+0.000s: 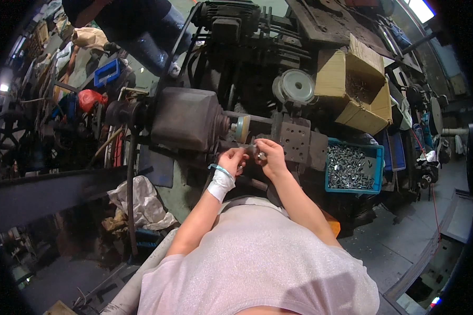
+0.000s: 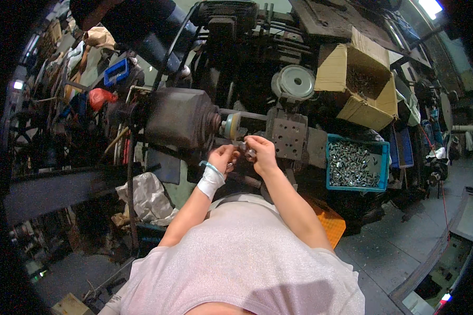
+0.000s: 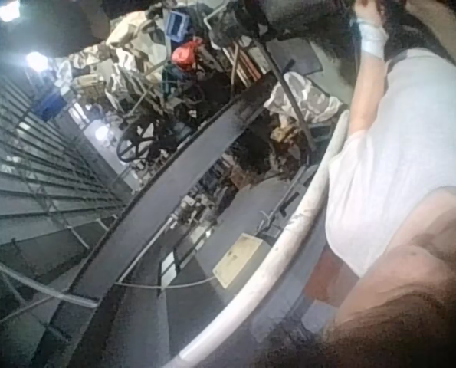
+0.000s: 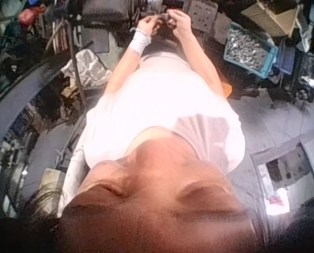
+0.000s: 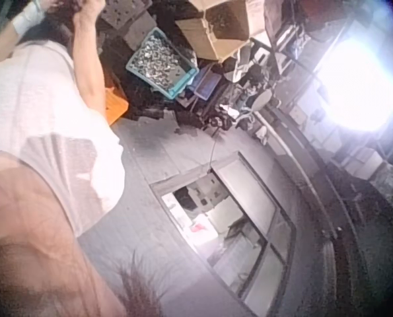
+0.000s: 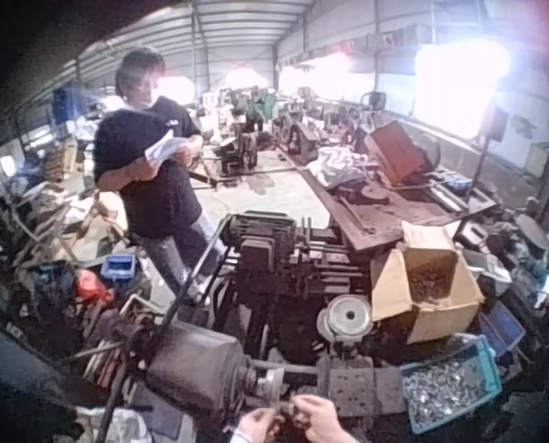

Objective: The person repeatedly picks up small metal parts from a blue bin and grinds them against a rotating bench grinder wheel. The person holds the parts with both hands, rotating them to grind different edges, and then places them back into the bin. A second person stands nearby holding a document.

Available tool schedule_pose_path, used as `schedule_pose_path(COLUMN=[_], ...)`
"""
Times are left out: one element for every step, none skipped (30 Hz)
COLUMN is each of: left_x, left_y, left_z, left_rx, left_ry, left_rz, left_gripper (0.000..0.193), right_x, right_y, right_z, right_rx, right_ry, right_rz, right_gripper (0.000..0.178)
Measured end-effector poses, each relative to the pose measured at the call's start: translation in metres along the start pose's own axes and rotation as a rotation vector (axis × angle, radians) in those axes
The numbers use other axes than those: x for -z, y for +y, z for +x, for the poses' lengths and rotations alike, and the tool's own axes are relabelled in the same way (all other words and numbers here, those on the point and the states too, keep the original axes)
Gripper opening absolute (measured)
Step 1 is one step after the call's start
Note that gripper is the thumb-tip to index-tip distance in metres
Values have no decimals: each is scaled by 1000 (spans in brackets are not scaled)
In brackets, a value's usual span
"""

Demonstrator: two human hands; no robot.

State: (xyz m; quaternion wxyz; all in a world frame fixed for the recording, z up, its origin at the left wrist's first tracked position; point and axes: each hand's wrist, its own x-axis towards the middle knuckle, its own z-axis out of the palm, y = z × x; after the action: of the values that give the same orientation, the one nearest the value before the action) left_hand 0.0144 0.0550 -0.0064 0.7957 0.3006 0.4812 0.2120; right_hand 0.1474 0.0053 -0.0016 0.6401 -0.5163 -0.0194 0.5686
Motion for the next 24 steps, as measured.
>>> schedule_pose_path(left_x=[5,8,9,11,12,11,8,7,7,9,10,11,12,12,10,4,0,4,11,19,20,18,15,10], left_y=[-2,-3,-5,-7,-9,-8,-6,-5,-7,-11,-14,-17,-18,-19,-15,-7,0,4,-1,-11,-10,-11,-11,-7], left_z=[-3,-4,-4,-4,-4,-6,-8,-9,-9,-6,-4,-2,1,3,0,-6,-11,-16,-15,-10,-12,-14,-14,-14], left_rx=[7,19,22,24,26,37,48,59,42,25,8,9,10,10,25,39,52,67,29,-8,-42,-101,-145,-195], left_ry=[-1,31,42,53,65,67,68,70,73,76,79,58,36,14,38,60,83,70,-5,-80,-154,-169,-152,-134], left_rz=[-50,-26,-71,-116,-161,-168,-175,-182,-156,-129,-102,-81,-59,-37,-105,-175,-244,-234,-126,-18,92,171,224,274], left_gripper=[20,24,24,24,23,25,26,28,29,30,31,32,33,35,35,36,37,35,33,31,29,22,20,18], right_x=[-2,-6,-9,-11,-7,-3,0,0,-7,-14,-19,-21,-20,-17,-15,-14,-11,-10,-12,-11,-9,-6,-5,-6], right_y=[-10,-20,-27,-27,-23,-19,-17,-13,-12,-12,-11,-8,-3,4,7,5,2,-2,-10,-13,-14,-12,-10,-9], right_z=[-11,-23,-31,-35,-36,-36,-36,-35,-40,-44,-47,-48,-46,-43,-40,-39,-37,-35,-35,-31,-28,-24,-22,-19], right_rx=[-79,-159,-231,-259,-267,-273,-279,-280,-267,-220,-172,-124,-61,3,65,57,48,38,55,81,105,122,141,165], right_ry=[-56,-111,-163,-170,-199,-228,-256,-290,-276,-290,-302,-301,-294,-287,-279,-236,-194,-153,-128,-123,-114,-107,-90,-76], right_rz=[110,219,333,351,232,112,-7,-161,-279,-437,-595,-575,-565,-555,-542,-522,-503,-484,-495,-517,-537,-582,-591,-603], right_gripper=[6,5,5,5,5,6,7,13,18,18,18,17,17,18,18,18,17,17,17,16,16,15,15,15])
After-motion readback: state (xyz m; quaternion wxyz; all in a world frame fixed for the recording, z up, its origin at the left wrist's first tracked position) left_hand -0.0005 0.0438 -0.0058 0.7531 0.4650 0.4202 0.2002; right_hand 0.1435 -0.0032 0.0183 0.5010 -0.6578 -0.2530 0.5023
